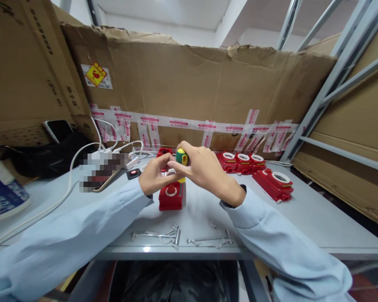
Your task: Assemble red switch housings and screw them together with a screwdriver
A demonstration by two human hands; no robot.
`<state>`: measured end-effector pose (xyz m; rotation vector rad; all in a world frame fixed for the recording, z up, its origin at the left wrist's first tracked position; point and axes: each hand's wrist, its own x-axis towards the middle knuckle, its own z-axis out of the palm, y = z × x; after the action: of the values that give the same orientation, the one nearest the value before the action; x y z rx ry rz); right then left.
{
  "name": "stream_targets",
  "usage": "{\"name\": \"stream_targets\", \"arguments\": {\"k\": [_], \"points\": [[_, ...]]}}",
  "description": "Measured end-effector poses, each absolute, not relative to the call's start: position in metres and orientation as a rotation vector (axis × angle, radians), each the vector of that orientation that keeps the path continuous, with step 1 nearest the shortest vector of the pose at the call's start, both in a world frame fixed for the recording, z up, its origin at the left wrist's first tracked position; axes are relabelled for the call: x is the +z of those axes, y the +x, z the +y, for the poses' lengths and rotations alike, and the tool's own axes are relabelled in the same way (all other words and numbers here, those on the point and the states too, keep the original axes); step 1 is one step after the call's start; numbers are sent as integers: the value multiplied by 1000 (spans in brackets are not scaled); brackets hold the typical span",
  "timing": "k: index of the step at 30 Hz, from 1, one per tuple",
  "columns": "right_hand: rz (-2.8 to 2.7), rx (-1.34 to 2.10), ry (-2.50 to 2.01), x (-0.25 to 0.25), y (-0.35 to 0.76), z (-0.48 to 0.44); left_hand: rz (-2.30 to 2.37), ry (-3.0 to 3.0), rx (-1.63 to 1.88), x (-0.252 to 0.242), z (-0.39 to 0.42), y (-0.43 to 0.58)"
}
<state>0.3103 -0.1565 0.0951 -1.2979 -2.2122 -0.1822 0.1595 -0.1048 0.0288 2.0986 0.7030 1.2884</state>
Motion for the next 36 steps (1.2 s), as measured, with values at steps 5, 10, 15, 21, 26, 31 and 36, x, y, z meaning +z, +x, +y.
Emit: {"name": "stream_targets", "arguments": {"k": [5,10,15,21,26,31,36], "points": [[-2358,93,-996,102,322,-156,680,2134,1160,32,-106,150],[-2219,-50,-1150,96,316,-150,653,2141,1173,28,-105,151],[-2122,-379,-1338,90,308,-149,714,2069,1172,26,-105,155],[-2401,232,-1042,102,322,-154,769,2128,1169,32,-111,152],[-2294,90,-1086,97,320,-147,779,2181,1163,28,-109,154],[-2130,-211,-1298,88,307,-145,775,2147,1163,19,-103,157],[-2379,23,-1107,98,314,-154,694,2199,1176,17,-101,153]]}}
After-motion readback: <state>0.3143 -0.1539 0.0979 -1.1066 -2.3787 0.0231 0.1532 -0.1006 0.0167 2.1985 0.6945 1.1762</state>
